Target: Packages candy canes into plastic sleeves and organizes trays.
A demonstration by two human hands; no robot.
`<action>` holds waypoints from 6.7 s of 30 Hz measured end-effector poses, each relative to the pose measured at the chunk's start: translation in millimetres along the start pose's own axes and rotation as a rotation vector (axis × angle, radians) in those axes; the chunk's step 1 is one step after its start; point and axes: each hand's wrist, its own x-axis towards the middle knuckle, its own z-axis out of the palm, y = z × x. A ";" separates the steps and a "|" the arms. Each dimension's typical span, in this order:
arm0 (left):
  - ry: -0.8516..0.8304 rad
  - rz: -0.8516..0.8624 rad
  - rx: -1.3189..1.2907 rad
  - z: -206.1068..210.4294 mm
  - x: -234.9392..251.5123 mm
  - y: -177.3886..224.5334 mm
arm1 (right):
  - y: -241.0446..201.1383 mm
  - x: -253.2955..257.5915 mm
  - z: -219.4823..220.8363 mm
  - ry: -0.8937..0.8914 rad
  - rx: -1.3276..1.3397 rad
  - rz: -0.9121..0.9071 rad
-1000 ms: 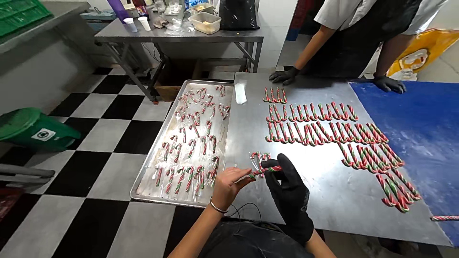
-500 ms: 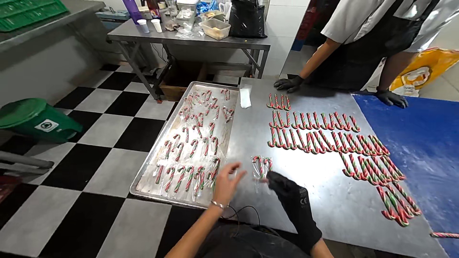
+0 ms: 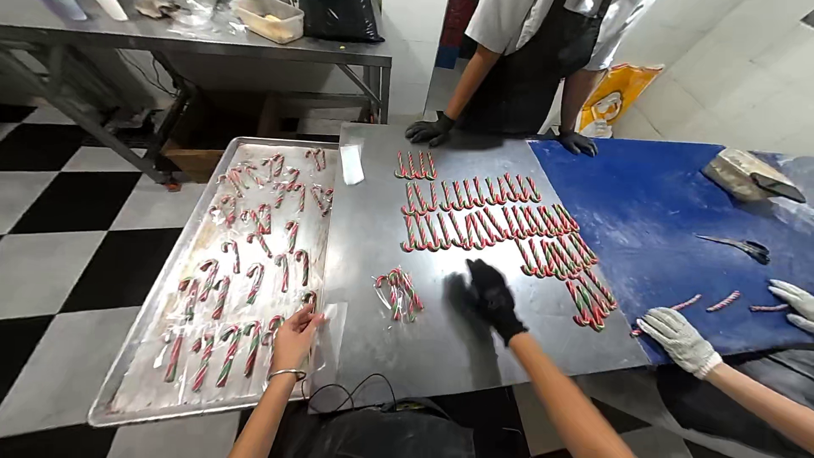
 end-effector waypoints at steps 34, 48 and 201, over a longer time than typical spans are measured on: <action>-0.021 0.987 -0.042 -2.5 -83.5 87.2 | -237.1 -23.1 -61.8 0.314 0.847 -0.173; -0.169 0.418 0.065 6.2 -64.6 67.0 | -188.9 -32.6 -69.0 -0.365 0.954 0.104; -0.360 0.569 -0.030 -14.9 -114.0 85.2 | -201.1 -38.1 -123.2 0.417 1.075 0.055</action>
